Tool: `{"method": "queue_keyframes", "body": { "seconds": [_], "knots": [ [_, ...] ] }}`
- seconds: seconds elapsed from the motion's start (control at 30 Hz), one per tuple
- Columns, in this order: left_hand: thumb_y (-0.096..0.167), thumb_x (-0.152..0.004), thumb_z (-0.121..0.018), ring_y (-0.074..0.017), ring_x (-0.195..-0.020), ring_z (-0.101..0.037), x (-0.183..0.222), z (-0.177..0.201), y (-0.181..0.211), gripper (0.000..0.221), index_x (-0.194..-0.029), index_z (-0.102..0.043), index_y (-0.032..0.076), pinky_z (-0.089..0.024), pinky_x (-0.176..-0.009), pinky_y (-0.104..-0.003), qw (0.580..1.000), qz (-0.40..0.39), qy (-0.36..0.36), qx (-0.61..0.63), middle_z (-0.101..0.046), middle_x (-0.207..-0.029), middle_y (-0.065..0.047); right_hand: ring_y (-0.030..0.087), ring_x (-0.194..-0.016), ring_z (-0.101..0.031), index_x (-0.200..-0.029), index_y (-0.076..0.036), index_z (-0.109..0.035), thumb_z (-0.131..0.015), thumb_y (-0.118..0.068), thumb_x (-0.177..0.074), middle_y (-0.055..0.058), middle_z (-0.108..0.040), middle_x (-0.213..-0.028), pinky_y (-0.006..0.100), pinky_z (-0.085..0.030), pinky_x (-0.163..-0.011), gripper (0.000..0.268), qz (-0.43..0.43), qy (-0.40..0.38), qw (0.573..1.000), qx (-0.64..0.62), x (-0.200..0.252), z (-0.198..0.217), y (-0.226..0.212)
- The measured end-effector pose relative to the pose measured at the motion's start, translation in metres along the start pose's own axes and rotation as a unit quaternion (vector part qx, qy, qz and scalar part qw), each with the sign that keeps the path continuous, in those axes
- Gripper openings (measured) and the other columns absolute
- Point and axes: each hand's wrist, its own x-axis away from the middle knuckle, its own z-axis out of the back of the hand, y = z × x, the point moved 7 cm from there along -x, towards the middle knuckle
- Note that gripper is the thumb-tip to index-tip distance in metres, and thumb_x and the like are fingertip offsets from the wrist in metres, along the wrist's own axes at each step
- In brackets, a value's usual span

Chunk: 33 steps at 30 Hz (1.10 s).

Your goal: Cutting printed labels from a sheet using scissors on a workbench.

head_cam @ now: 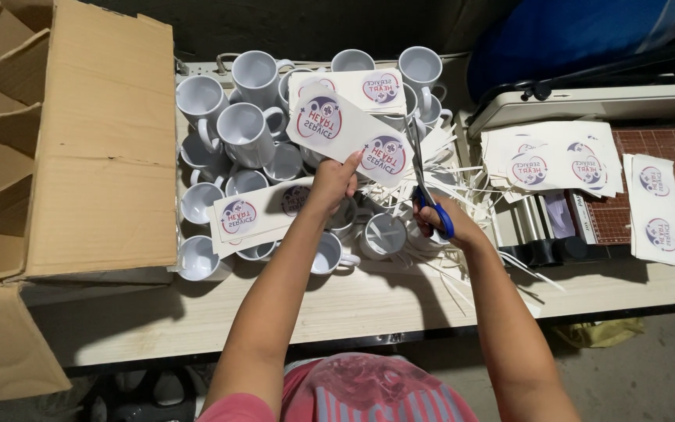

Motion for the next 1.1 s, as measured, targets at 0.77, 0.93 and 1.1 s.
{"method": "queue_keyframes", "body": {
  "seconds": [0.77,0.93,1.1],
  "knots": [
    [0.03,-0.088,-0.071,-0.0312,-0.088,-0.072,0.014,-0.003,0.01,0.031,-0.11,-0.075,0.007,-0.054,-0.078,-0.043,0.811,-0.06,-0.23,-0.535,-0.075,-0.097,-0.015,0.014,-0.093,-0.063,-0.121,-0.005,-0.062,-0.078,-0.015,-0.088,0.005,-0.068,-0.108,0.027,-0.053,-0.082,0.038,0.154,0.243,0.957,0.025,-0.021,0.026,-0.082],
    [0.029,-0.091,-0.068,-0.0311,-0.08,-0.074,0.019,-0.004,0.033,0.031,-0.115,-0.074,0.011,-0.054,-0.076,-0.042,0.772,0.038,-0.243,-0.586,-0.077,-0.091,-0.018,0.014,-0.096,-0.066,-0.11,-0.005,-0.064,-0.082,-0.01,-0.085,0.005,-0.069,-0.104,0.028,-0.054,-0.085,0.032,0.148,0.193,0.966,0.083,-0.05,0.032,-0.091],
    [0.028,-0.088,-0.075,-0.0198,-0.077,-0.075,-0.018,0.031,0.044,0.03,-0.111,-0.076,0.008,-0.058,-0.069,-0.036,0.842,-0.041,-0.174,-0.509,-0.078,-0.096,-0.01,0.012,-0.08,-0.062,-0.101,-0.004,-0.062,-0.08,-0.007,-0.089,0.004,-0.066,-0.09,0.027,-0.05,-0.072,0.023,0.156,0.219,0.955,0.122,-0.078,0.044,-0.097]
  ]
}}
